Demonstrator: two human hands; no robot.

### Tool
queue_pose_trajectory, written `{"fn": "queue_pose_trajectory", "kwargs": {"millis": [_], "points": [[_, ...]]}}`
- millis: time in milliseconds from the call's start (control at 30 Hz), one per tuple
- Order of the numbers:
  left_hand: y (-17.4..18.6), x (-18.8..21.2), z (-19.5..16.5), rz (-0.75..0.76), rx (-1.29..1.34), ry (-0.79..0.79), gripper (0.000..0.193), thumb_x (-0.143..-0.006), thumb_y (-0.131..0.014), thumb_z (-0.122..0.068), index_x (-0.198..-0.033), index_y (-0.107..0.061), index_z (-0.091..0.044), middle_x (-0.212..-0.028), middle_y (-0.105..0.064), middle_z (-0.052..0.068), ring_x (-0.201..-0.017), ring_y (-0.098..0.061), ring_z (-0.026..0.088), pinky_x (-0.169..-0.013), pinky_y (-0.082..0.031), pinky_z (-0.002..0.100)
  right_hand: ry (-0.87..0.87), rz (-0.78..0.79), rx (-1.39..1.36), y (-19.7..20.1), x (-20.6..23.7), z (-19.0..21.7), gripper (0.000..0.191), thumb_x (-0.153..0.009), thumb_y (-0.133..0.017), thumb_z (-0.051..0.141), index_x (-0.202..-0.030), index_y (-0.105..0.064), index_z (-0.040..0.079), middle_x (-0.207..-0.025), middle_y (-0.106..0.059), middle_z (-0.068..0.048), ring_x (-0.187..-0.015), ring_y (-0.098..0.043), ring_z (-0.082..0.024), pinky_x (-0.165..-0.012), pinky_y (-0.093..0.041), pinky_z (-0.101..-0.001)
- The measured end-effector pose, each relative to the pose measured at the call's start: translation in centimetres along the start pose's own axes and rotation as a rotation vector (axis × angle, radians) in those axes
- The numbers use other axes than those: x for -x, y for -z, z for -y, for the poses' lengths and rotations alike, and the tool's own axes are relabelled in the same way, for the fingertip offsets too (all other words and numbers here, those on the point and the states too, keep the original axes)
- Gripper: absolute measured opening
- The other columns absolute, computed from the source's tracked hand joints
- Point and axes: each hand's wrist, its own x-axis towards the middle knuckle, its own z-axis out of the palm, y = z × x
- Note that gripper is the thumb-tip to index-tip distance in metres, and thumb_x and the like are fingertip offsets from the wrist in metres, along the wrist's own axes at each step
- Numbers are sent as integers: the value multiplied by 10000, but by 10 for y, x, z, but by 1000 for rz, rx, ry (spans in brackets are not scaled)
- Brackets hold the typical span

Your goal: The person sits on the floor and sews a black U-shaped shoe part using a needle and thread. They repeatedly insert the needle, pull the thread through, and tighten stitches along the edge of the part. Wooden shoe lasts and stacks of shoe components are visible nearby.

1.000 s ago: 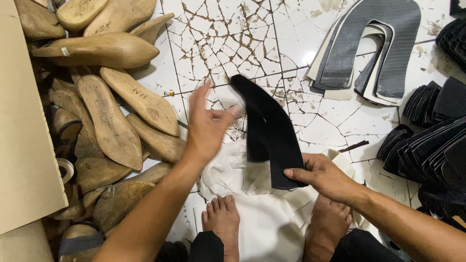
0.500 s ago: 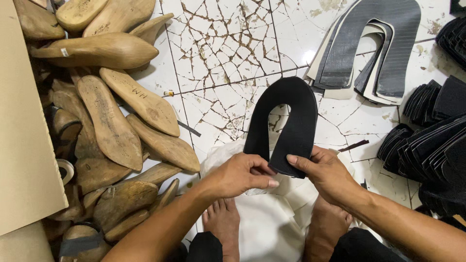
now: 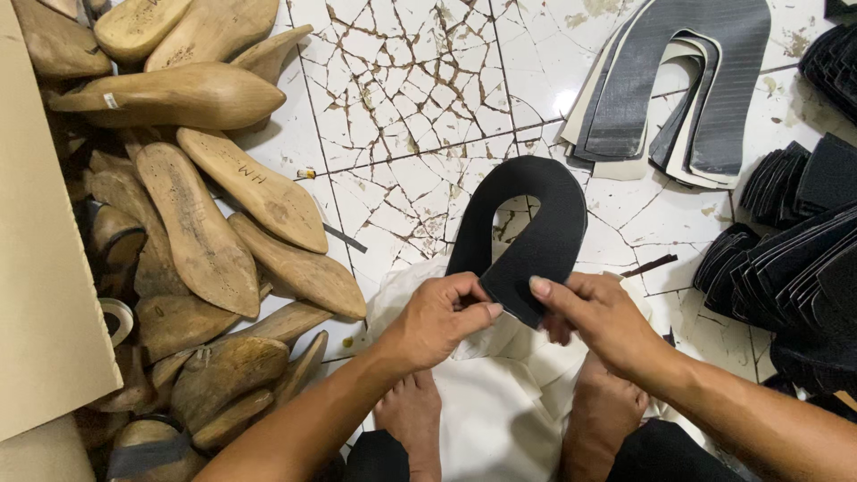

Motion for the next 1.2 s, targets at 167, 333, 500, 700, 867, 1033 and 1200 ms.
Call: {"fn": "queue_pose_trajectory", "kwargs": {"millis": [167, 333, 500, 700, 867, 1033, 1200], "points": [[10, -2, -1, -21, 37, -58, 182, -907, -711, -209, -891, -681, -30, -758, -689, -1, -670, -582, 43, -590, -484, 230, 817, -184, 553, 4, 24, 16, 295, -779, -802, 328, -926, -727, 84, -828, -725, -44, -746, -664, -165, -634, -548, -287], [6, -1, -3, 12, 44, -35, 181, -914, -722, -192, -906, -681, -16, -828, -697, 62, -714, -588, 72, -628, -491, 250, 1314, -280, 838, -11, 31, 27, 401, -698, -830, 187, -1051, -684, 66, -1017, -684, -84, -838, -669, -270, -663, -506, -392], [4, 3, -7, 16, 133, -382, 256, -946, -722, -103, -1141, -576, -26, -1473, -452, 111, -1009, -609, 115, -846, -544, 273, 1113, -99, 423, -11, 23, 14, 238, -832, -763, 48, -1052, -669, 49, -1034, -724, -84, -875, -730, -195, -739, -583, -282], [13, 3, -8, 221, 348, -341, 642, -920, -723, -72, -1489, -426, -65, -1437, -500, 58, -976, -614, 111, -890, -554, 277, 838, 148, -44, -6, 18, -16, 146, -925, -684, 16, -1069, -699, -6, -1066, -741, -111, -959, -711, -174, -818, -588, -288], [17, -2, -4, 176, 223, -197, 424, -935, -758, -149, -1319, -638, -15, -979, -736, 37, -900, -667, 92, -806, -560, 253, 472, 202, -253, 0, 16, -27, 163, -934, -662, 24, -1069, -736, -28, -1033, -747, -125, -937, -685, -176, -845, -570, -326], [14, 1, -8, 110, 110, -196, 369, -938, -757, -167, -1263, -685, -9, -909, -725, 78, -800, -644, 84, -724, -544, 250, 416, 259, -240, 3, 15, -17, 152, -933, -682, 43, -1049, -744, -33, -1021, -733, -110, -959, -675, -164, -871, -559, -332], [17, 4, -19, 125, -133, -368, 378, -899, -760, -170, -1231, -639, -34, -927, -733, 35, -775, -654, 87, -679, -554, 260, 407, 302, -190, 1, 19, -2, 183, -947, -646, 119, -1029, -750, -9, -1016, -742, -67, -951, -676, -133, -863, -562, -303]]}}
